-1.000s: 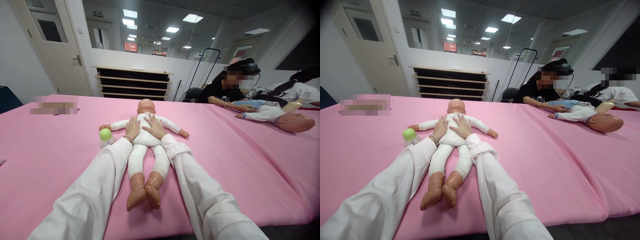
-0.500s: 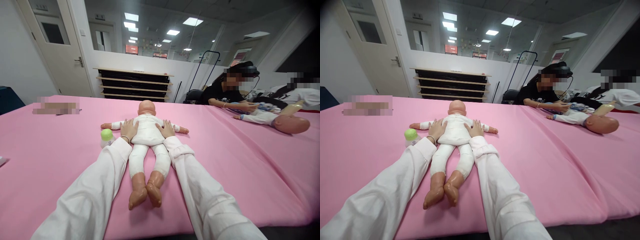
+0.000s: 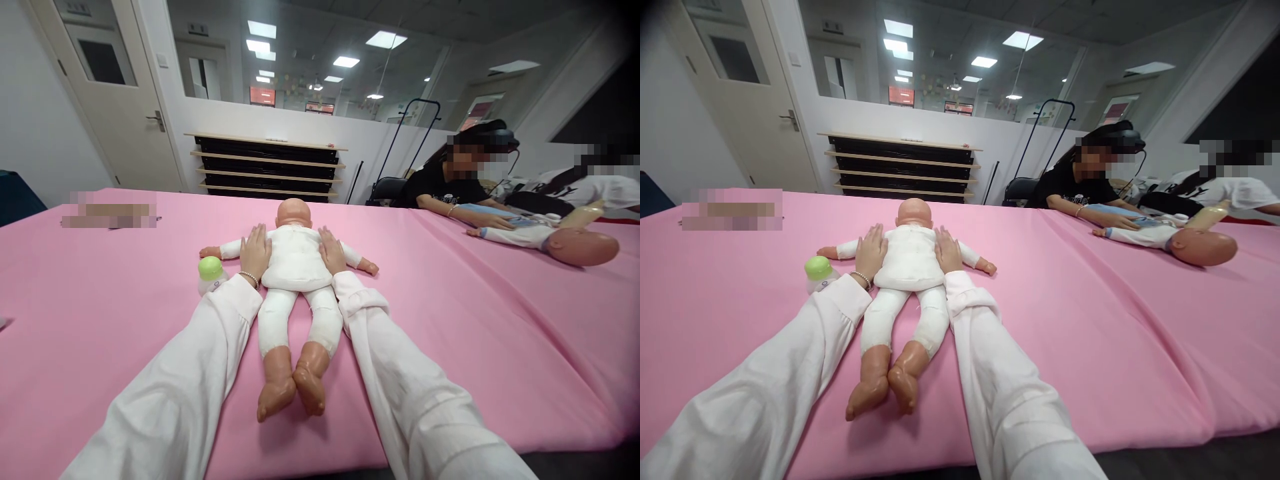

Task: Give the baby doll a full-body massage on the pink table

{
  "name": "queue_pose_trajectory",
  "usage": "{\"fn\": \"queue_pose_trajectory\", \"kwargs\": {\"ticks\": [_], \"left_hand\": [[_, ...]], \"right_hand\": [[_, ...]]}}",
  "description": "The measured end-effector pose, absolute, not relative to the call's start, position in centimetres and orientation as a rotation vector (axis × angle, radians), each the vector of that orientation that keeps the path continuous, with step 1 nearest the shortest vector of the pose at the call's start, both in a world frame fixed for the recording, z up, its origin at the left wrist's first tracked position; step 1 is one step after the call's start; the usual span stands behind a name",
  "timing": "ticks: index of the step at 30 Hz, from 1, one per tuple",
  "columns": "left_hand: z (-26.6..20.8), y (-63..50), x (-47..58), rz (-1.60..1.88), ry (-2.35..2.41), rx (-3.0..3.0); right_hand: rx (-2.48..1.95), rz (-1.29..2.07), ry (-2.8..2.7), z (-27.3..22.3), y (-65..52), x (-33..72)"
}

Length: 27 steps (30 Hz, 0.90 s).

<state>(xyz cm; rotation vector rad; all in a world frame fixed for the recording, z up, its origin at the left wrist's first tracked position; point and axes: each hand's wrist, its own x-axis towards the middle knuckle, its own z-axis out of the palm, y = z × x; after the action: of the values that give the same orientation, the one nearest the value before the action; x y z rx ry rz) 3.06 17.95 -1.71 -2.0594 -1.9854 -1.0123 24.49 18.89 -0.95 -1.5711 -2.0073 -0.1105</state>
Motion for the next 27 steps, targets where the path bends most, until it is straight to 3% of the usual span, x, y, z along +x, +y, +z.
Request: {"fn": "queue_pose_trajectory", "kwargs": {"ticks": [4, 10, 18, 23, 27], "left_hand": [[-2.3, 18.4, 2.8, -0.878, -2.045, -2.225], [-2.7, 18.2, 1.8, -0.794, -2.144, -2.046], [-2.2, 17.6, 1.9, -0.997, -2.267, -1.558], [-1.6, 17.9, 2.3, -1.055, -2.037, -1.853], [-2.0, 18.2, 2.3, -0.847, -2.024, -2.161]], "right_hand": [[-1.733, -0.018, -2.062, -1.5, 19.3, 24.4], [-1.969, -0.143, -1.834, -2.1, 19.1, 25.1], [-2.045, -0.382, -1.422, -2.1, 18.4, 25.1], [-1.739, -0.245, -1.879, -1.3, 18.7, 24.7], [-1.825, -0.067, -2.092, -1.4, 19.2, 24.7]]}}
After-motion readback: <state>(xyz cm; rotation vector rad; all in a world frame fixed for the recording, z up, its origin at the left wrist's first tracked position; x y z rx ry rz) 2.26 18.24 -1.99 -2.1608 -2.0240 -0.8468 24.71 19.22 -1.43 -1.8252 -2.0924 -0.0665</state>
